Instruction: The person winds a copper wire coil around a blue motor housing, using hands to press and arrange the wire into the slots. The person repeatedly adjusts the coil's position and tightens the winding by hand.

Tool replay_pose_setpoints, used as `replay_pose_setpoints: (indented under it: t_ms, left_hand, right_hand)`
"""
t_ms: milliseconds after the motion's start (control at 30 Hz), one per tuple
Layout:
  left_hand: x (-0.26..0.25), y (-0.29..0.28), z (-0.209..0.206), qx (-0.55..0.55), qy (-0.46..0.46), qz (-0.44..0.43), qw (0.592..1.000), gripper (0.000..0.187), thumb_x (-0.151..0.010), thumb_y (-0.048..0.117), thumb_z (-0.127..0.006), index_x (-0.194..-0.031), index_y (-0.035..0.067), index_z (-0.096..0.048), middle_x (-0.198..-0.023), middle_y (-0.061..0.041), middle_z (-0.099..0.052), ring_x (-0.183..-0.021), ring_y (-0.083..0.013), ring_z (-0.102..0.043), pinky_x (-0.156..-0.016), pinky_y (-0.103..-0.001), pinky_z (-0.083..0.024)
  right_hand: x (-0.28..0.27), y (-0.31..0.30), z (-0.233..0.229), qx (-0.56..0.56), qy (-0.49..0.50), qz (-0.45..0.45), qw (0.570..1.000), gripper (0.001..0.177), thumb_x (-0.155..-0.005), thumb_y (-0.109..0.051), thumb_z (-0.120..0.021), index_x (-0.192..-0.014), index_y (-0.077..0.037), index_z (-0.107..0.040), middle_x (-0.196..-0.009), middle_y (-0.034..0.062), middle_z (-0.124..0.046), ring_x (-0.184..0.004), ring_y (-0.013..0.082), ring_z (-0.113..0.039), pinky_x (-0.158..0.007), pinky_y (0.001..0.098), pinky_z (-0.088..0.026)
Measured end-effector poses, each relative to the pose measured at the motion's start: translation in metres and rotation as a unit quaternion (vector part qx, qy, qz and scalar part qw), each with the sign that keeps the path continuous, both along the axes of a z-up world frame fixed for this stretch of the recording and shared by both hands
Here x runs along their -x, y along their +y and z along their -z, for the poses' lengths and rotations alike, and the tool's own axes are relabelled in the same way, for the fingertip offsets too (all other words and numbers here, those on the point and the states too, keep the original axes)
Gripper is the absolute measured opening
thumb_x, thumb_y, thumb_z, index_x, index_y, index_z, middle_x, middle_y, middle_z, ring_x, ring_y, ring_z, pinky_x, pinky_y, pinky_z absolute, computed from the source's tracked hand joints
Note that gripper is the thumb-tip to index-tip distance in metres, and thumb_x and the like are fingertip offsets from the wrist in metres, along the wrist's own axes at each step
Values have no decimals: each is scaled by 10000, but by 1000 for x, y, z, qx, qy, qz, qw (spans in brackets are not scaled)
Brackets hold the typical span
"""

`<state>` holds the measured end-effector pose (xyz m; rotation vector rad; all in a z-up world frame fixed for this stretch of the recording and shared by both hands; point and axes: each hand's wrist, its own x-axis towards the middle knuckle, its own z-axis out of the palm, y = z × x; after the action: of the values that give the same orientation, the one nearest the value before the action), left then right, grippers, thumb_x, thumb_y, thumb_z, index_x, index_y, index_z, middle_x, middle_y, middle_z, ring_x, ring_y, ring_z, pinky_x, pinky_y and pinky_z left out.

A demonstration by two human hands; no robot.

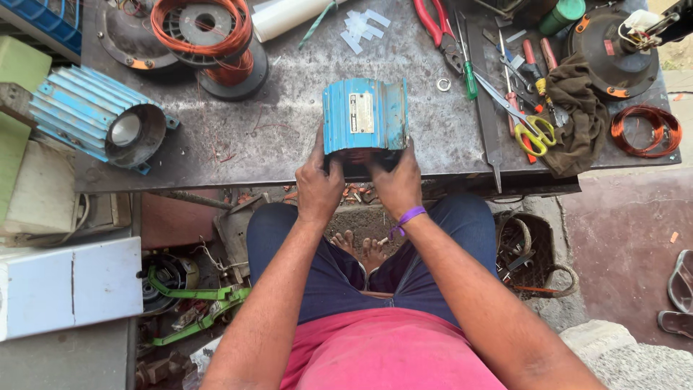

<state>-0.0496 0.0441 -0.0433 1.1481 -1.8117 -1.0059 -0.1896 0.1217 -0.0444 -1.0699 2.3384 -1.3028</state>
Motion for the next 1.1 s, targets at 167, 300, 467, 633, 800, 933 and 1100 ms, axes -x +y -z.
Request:
replay_pose_setpoints:
  t_ms: [167, 300, 467, 633, 800, 933, 1100]
  left_hand:
    - [13, 7, 9, 63, 19, -73, 995, 684, -868, -26, -511, -1532, 137, -515, -1106, -267, -716, -920, -423, -745, -807, -521, -554]
    - [29, 14, 23, 116, 34, -142, 982, 680, -828, -43, -501, -1479, 147, -561, -1267, -211, -718, -1023, -419, -736, -893, -489, -590]
    - [29, 12, 32, 92, 40, -134, 986, 634, -875, -33, -539, -1487, 134, -541, -1255, -199, -724, -1017, -380, -759, -870, -466, -608]
    - [12, 7, 15, 75, 31, -50, 995, 571, -982, 16, -596, -1532, 120, -481, -1222, -240, -720, -1007, -387, -751, -816, -480, -614]
    - [9, 7, 4, 81, 15, -33, 996, 612, -957, 20, -565, -1555, 106, -474, -1114, -270, -735, -960, -381, -763, -769, -485, -604]
    - [-7, 3, -6, -74, -9, 18, 997, 698, -816, 43, -526, -1511, 77, -477, -1043, -216, -787, -567, -339, -694, -568, -411, -588]
    - [-15, -59, -8, 53, 104, -4, 993, 352, -1070, 240, -556, -1254, -27, -691, -1131, -174, -769, -1058, -237, -760, -943, -340, -593]
  right_hand:
    - [-4, -4, 33, -1, 114, 29, 993, 299, -883, -116, -680, -1115, 70, -653, -1036, 296, -707, -996, 498, -654, -890, 550, -503]
    - [-14, -11, 38, 4, 111, 99, 989, 305, -778, -58, -626, -1057, 56, -663, -990, 288, -703, -957, 491, -667, -881, 545, -518]
    - [-18, -14, 30, 1, 75, 107, 991, 231, -836, -70, -620, -1031, 40, -673, -984, 244, -723, -969, 438, -702, -906, 520, -522]
    - [-16, -5, 12, 69, 135, 28, 988, 467, -889, -287, -828, -1083, 96, -643, -1018, 287, -663, -947, 433, -672, -832, 517, -513]
    - [-19, -16, 16, -9, 103, 93, 990, 522, -808, -397, -894, -950, 46, -656, -952, 216, -701, -909, 388, -691, -819, 505, -527]
    - [-14, -13, 3, -106, -12, 90, 990, 555, -824, -437, -907, -1039, 17, -671, -1006, 174, -759, -956, 319, -749, -900, 450, -569]
    - [-8, 3, -15, 113, 26, -48, 992, 1179, -740, -159, -946, -1603, -90, -146, -1457, 301, -521, -1308, 401, -610, -1090, 449, -517]
